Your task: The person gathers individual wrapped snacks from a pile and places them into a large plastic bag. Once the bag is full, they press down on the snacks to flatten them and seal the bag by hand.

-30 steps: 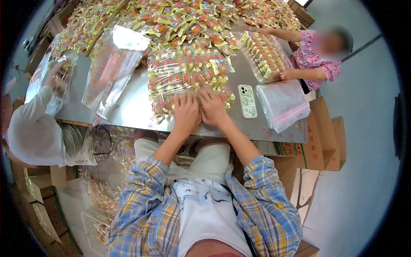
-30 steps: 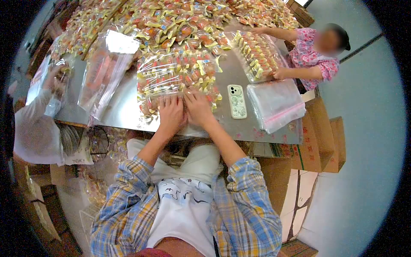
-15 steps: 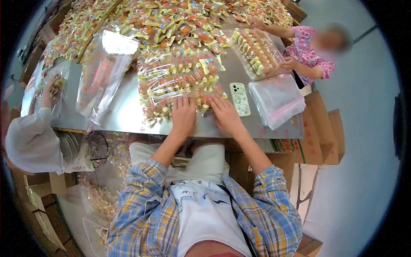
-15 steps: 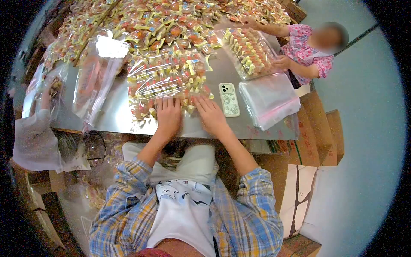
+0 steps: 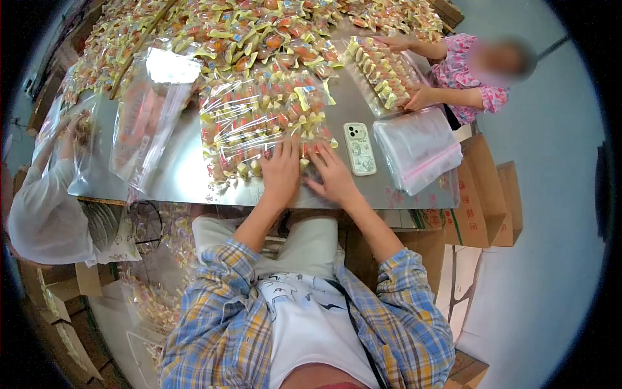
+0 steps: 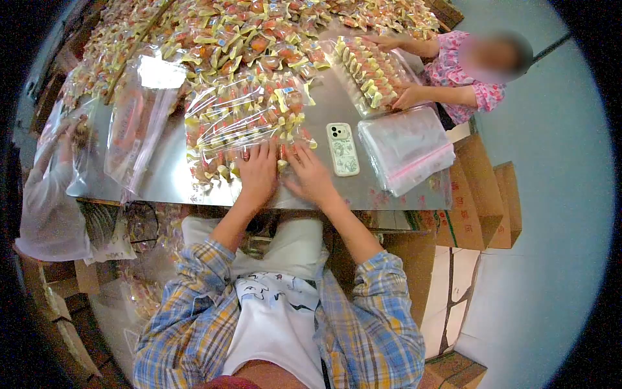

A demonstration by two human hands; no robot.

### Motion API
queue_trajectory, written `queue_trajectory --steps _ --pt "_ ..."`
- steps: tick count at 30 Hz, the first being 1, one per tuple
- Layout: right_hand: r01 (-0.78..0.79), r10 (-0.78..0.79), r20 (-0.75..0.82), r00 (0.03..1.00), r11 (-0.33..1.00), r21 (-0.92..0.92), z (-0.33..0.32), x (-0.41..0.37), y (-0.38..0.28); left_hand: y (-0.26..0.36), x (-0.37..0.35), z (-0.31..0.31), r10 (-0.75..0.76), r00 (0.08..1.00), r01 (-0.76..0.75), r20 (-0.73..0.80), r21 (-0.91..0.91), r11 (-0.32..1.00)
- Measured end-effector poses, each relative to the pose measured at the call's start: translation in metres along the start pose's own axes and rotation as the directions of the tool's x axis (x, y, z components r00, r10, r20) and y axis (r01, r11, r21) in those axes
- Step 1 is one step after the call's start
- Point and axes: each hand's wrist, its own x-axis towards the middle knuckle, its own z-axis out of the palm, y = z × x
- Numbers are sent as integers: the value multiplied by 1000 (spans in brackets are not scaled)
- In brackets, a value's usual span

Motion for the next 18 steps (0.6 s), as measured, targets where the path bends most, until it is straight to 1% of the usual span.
queue_trajectory --steps 3,6,9,12,15,16,18 --pt "-2 0 -28 1000 998 -68 10 10 -3 -3 4 4 20 999 -18 -28 50 999" --pt "-7 3 -82 997 999 -54 28 12 3 -3 6 10 -35 999 35 -30 -11 999" --pt "53 -60 -131 990 997 -52 39 5 7 -4 6 10 -61 998 61 3 -6 998" --pt "17 -43 -184 982 990 -139 42 7 4 -6 5 7 -50 999 50 2 18 999" --pt "-34 -11 -174 985 966 -258 42 14 -1 -9 5 13 -26 997 26 -67 4 1000" --pt "-66 21 -180 984 966 -252 46 14 -1 -9 4 15 -41 995 40 -93 -13 999" --pt "-125 79 -194 978 964 -237 53 18 -5 -10 3 17 -50 994 47 -93 -28 998"
